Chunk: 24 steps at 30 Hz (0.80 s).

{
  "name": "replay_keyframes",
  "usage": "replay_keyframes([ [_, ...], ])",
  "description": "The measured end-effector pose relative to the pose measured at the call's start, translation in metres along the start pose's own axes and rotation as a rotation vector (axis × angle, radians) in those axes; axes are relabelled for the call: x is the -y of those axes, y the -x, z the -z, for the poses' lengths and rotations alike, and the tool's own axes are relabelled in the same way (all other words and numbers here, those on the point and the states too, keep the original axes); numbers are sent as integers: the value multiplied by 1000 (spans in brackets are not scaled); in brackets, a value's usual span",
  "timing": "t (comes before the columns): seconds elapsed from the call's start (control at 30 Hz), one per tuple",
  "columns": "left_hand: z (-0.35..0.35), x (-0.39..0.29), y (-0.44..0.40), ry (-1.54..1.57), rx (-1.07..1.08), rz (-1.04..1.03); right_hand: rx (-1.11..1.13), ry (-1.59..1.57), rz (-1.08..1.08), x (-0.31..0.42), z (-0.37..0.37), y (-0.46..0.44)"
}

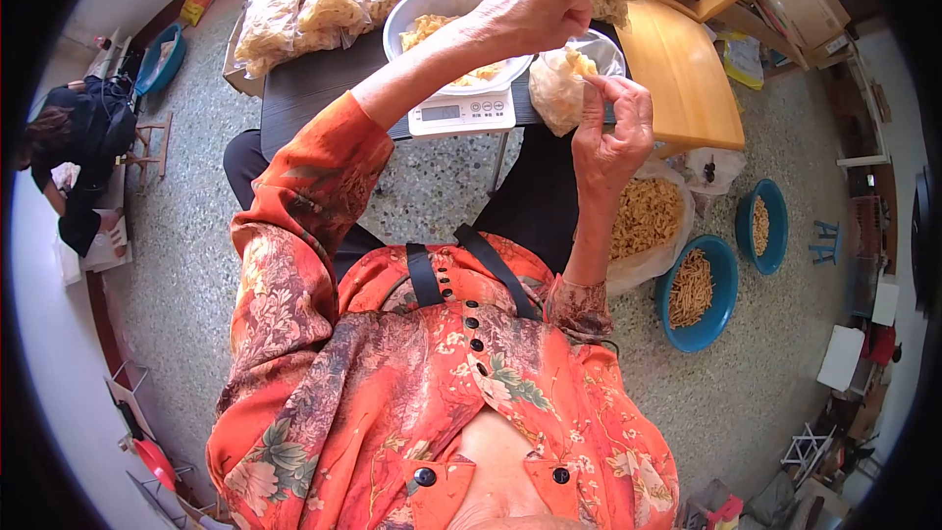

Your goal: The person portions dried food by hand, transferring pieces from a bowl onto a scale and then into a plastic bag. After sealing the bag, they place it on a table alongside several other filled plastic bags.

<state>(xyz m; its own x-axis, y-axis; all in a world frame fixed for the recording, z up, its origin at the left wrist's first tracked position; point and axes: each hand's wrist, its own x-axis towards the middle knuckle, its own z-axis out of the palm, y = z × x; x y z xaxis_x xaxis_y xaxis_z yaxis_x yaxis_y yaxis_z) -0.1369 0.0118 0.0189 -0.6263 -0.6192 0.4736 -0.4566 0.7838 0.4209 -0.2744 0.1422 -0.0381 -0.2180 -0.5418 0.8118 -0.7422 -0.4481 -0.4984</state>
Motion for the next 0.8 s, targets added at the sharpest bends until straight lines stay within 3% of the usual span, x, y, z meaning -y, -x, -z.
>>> replay_keyframes([
  [0.07,5,-3,-2,-21,-68,-63,-11,4,-4,0,1,-1],
  [0.13,14,-5,-5,202,-204,-217,-19,3,-6,0,3,-1],
  [0.2,18,5,3,323,-250,-92,-33,-16,-27,0,4,-1],
  [0.3,63,17,17,275,-5,120,-34,6,-20,-1,5,-1],
  [0.33,63,29,22,367,-12,67,-37,2,-20,-1,5,-1],
  [0.43,64,50,42,153,-4,157,-31,2,-13,-2,2,0],
  [0.6,57,59,58,-194,187,202,-8,25,-13,-2,0,1],
  [0.8,15,67,61,-139,141,135,5,35,3,0,-1,-1],
])
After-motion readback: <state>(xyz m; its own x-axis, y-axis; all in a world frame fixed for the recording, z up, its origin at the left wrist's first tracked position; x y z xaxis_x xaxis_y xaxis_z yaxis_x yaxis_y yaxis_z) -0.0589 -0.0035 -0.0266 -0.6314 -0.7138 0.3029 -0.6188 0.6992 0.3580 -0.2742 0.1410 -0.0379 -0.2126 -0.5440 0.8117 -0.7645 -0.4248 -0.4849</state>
